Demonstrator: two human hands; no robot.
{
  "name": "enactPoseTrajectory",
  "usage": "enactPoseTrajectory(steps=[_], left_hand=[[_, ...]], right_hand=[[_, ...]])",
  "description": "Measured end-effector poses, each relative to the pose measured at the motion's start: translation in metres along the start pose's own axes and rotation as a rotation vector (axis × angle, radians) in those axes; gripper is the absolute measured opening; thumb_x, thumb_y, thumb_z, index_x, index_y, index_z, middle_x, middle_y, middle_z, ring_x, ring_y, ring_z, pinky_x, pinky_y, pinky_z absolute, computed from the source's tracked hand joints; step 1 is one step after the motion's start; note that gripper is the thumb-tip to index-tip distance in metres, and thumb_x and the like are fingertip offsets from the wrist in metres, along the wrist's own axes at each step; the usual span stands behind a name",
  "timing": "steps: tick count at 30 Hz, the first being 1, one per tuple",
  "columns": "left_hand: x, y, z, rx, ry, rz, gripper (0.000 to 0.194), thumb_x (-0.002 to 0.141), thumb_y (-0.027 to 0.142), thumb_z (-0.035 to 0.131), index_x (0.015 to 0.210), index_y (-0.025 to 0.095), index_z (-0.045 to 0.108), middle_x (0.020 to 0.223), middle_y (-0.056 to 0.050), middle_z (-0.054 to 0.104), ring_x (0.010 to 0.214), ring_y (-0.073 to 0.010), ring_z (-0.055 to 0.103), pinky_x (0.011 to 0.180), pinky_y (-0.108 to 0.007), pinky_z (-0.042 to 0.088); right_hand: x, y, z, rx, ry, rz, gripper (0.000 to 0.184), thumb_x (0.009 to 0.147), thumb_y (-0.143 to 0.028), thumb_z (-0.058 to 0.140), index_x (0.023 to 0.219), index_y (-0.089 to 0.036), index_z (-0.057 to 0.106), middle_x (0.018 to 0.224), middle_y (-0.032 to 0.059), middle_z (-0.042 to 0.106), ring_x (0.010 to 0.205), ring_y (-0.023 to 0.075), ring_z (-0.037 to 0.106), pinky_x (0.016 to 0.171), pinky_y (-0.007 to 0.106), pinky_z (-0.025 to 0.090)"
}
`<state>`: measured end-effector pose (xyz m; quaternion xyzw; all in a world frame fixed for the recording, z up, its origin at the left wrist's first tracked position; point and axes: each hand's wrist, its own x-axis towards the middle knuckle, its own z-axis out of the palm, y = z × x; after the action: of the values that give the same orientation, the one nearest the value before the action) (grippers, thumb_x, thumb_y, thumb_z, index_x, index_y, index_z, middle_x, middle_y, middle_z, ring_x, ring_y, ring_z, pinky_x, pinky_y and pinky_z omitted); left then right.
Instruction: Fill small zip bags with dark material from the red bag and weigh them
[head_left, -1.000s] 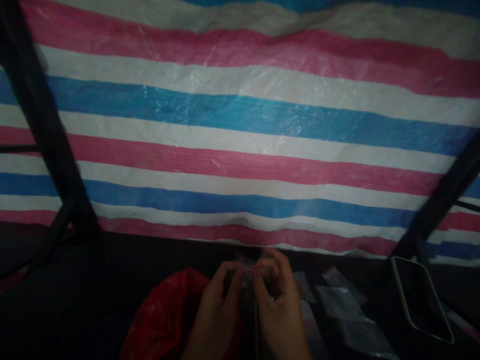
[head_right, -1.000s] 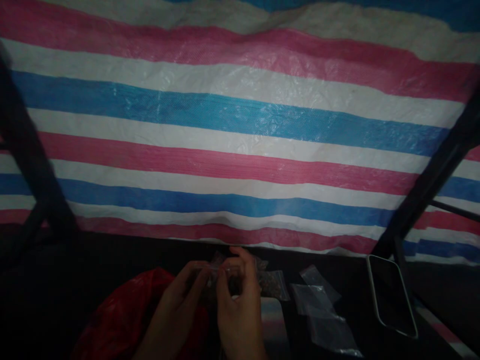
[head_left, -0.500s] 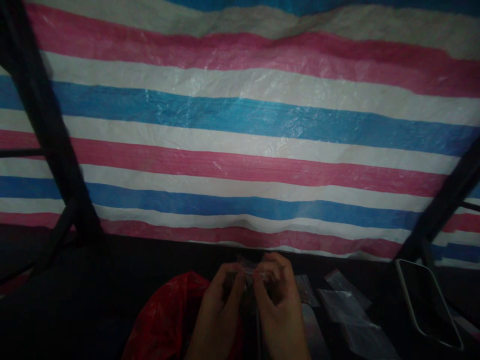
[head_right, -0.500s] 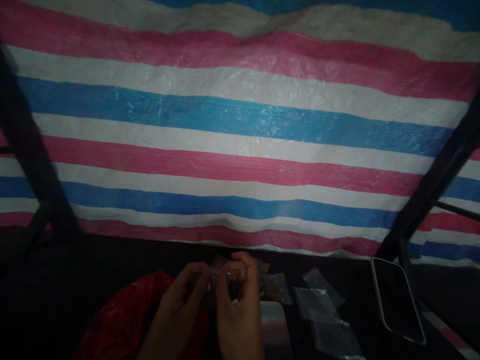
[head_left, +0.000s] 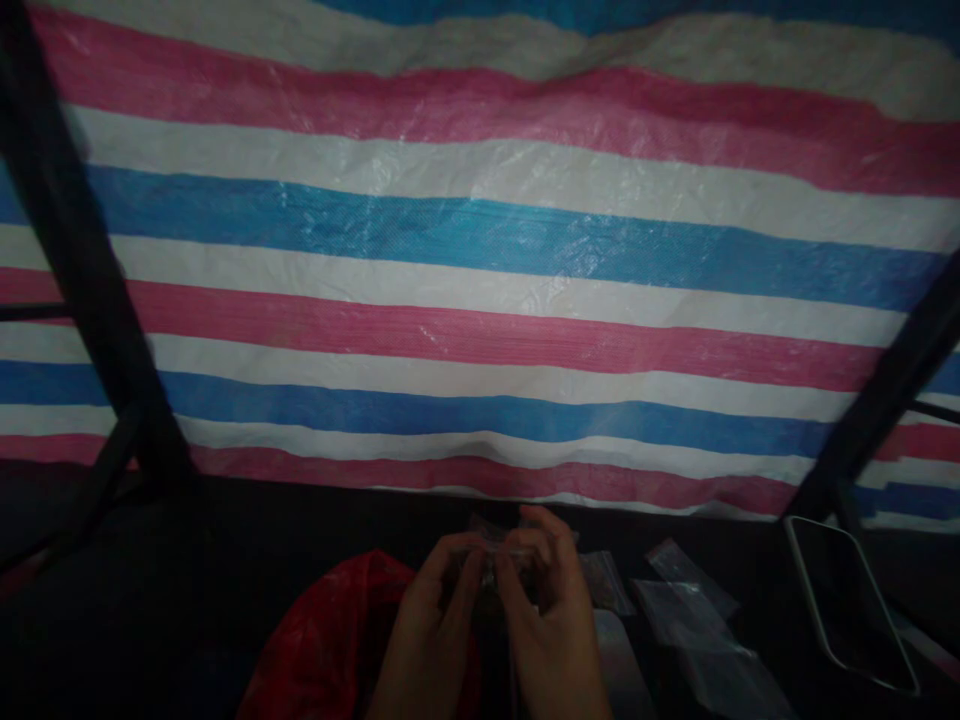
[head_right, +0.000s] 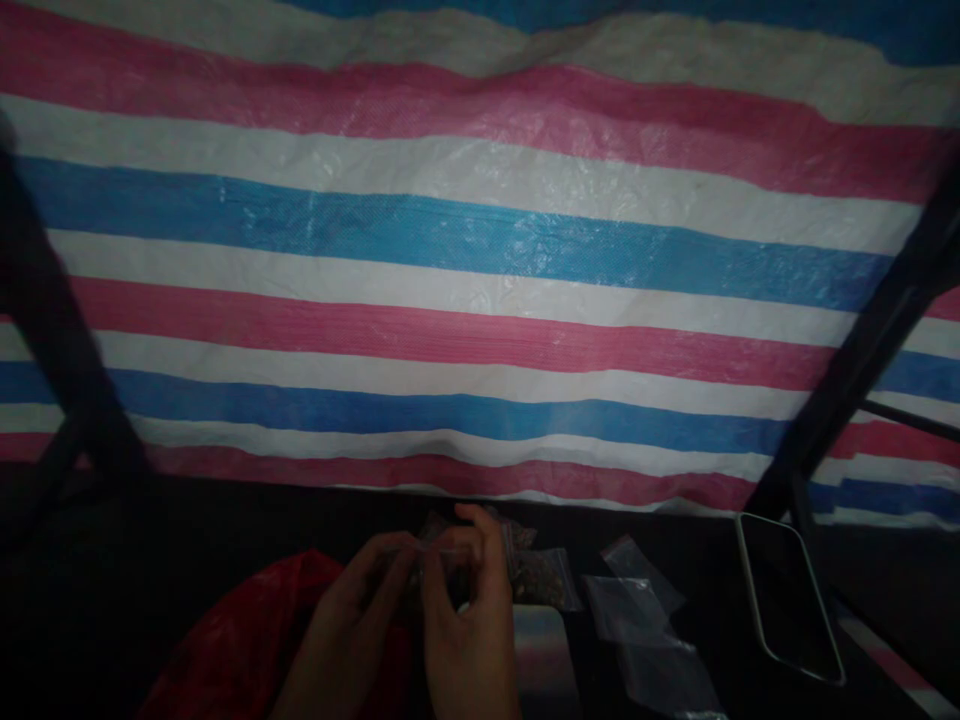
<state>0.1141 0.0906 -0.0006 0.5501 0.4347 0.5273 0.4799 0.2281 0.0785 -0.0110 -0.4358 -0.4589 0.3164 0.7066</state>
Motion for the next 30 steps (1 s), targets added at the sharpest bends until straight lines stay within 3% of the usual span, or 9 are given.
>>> enactPoseTrajectory(steps=[12, 19, 26, 30], left_hand=[[0.0004, -0.0071, -0.0007, 0.008, -0.037, -0.001, 0.034, 0.091, 0.056, 0.063, 0.099, 0.024, 0.071, 0.103, -0.005, 0.081, 0.097, -0.0239, 0.074, 0.085, -0.029, 0.061], [0.0022, -0.0035, 0.0003, -0.003, -0.005, 0.007, 0.033, 0.089, 0.057, 0.064, 0.092, 0.024, 0.071, 0.096, -0.004, 0.080, 0.084, -0.0216, 0.074, 0.078, -0.029, 0.061], [0.0012, 0.0006, -0.0008, 0.012, -0.012, 0.014, 0.028, 0.087, 0.052, 0.070, 0.090, 0.024, 0.073, 0.093, -0.004, 0.080, 0.085, -0.0215, 0.074, 0.077, -0.027, 0.060], [-0.0002, 0.0021, -0.0002, -0.010, 0.001, 0.031, 0.029, 0.084, 0.053, 0.070, 0.083, 0.025, 0.068, 0.088, -0.003, 0.080, 0.080, -0.0213, 0.074, 0.074, -0.027, 0.061]], right_hand=[[0.0021, -0.0049, -0.0001, 0.040, 0.035, 0.016, 0.028, 0.085, -0.034, 0.076, 0.105, -0.027, 0.056, 0.082, -0.0050, 0.065, 0.075, 0.0150, 0.066, 0.069, 0.024, 0.056], [0.0032, -0.0018, 0.0003, 0.024, -0.014, 0.009, 0.040, 0.091, -0.039, 0.075, 0.125, -0.027, 0.057, 0.084, -0.0035, 0.070, 0.080, 0.0181, 0.071, 0.078, 0.030, 0.058], [0.0008, -0.0034, -0.0003, -0.027, -0.010, -0.005, 0.034, 0.091, -0.038, 0.075, 0.120, -0.027, 0.063, 0.085, -0.0025, 0.072, 0.080, 0.0181, 0.072, 0.078, 0.029, 0.058], [-0.0006, -0.0061, -0.0012, -0.069, -0.048, -0.041, 0.040, 0.092, -0.035, 0.073, 0.129, -0.027, 0.061, 0.089, -0.0019, 0.072, 0.082, 0.0183, 0.072, 0.080, 0.029, 0.059]])
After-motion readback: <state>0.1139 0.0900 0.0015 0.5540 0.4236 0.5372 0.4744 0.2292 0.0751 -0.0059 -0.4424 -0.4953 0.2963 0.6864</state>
